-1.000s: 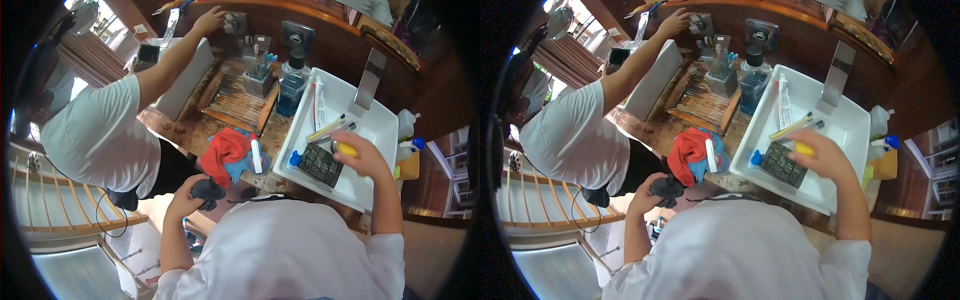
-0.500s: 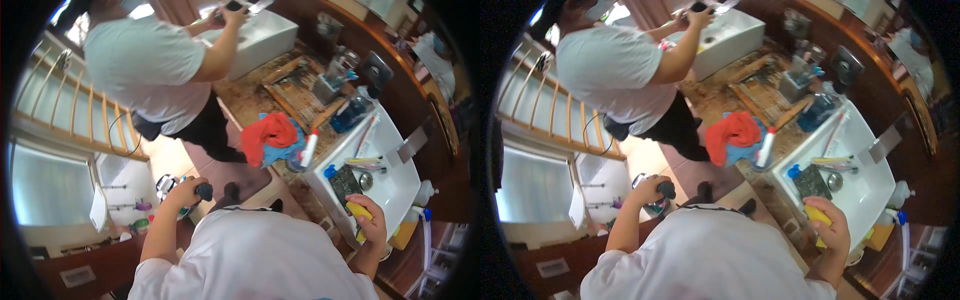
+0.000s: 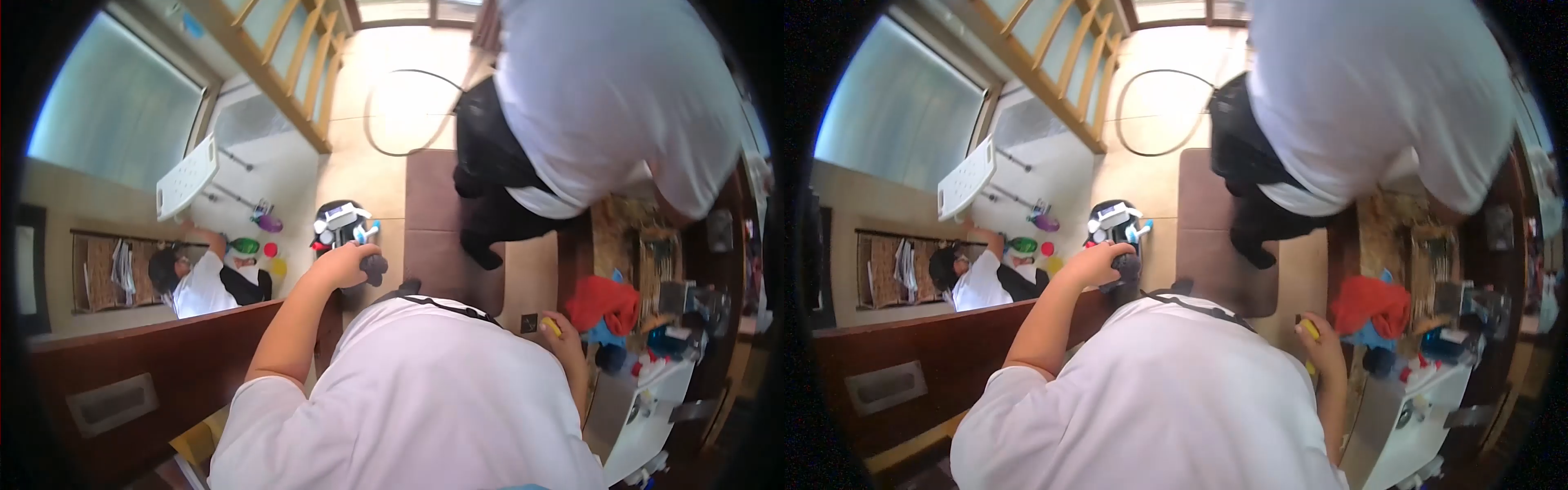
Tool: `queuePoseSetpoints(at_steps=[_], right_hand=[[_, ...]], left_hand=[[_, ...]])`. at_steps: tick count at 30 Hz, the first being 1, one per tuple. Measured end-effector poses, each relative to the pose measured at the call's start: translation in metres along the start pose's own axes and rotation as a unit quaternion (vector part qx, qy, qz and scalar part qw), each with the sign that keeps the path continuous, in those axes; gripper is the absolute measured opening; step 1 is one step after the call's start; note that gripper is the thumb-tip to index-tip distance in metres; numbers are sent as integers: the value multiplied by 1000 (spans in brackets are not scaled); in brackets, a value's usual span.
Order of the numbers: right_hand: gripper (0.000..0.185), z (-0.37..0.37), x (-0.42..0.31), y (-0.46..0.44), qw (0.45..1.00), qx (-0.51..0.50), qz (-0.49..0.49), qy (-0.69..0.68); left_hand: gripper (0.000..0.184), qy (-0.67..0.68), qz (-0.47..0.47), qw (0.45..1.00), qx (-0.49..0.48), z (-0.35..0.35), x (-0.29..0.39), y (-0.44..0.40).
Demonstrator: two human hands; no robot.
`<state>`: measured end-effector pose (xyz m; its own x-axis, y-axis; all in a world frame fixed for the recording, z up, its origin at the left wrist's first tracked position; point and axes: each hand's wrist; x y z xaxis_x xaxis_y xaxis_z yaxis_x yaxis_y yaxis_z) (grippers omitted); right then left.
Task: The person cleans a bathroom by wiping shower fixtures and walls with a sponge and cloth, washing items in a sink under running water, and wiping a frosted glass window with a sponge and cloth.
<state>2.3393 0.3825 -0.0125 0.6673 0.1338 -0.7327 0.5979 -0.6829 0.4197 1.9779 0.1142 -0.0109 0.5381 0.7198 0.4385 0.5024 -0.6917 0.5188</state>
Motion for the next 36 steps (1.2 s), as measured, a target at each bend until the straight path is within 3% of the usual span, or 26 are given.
queuePoseSetpoints(at_steps=[1,4,6,7,11,12,13,16,22,24,29,32,36], right_hand=[[35,11,16,-23,995,-28,-9,92],[37,32,27,-62,975,-107,15,194],[35,39,9,-76,970,-137,101,175],[34,41,1,-83,964,-150,143,165],[34,64,124,-151,950,-211,54,225],[34,70,121,-167,950,-212,58,223],[34,74,117,-182,952,-206,74,213],[34,84,72,-227,966,-164,122,159],[34,99,-5,-304,985,-86,132,69],[34,101,-16,-320,987,-69,135,45],[34,115,-16,-330,982,-21,185,-5],[35,139,2,-317,969,12,244,-24],[35,204,8,-281,935,46,347,-52]], left_hand=[[46,17,-10,1000,10,-7,-17,0],[47,42,-40,998,24,-21,-61,1],[49,65,-66,995,37,-33,-74,-2],[49,150,-66,984,68,-36,-79,-6],[47,455,-70,872,165,-66,-97,-47],[47,521,-66,830,186,-80,-94,-60],[47,498,-49,838,216,-100,-90,-70],[49,643,-15,723,251,-136,-95,-107],[42,702,3,659,269,-194,-80,-190],[41,717,6,647,258,-206,-71,-215],[40,700,5,680,216,-240,-75,-310],[39,707,-35,694,127,-276,-64,-373],[39,704,33,709,33,-311,-55,-459]])
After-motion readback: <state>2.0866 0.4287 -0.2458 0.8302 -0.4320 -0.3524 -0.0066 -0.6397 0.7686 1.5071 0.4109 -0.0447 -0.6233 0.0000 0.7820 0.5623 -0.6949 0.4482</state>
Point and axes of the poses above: each hand's wrist, its own y-axis away from the middle knuckle, its own z-axis out of the palm, x = y × z, and after that the axes turned 5 degrees about x, right-handed
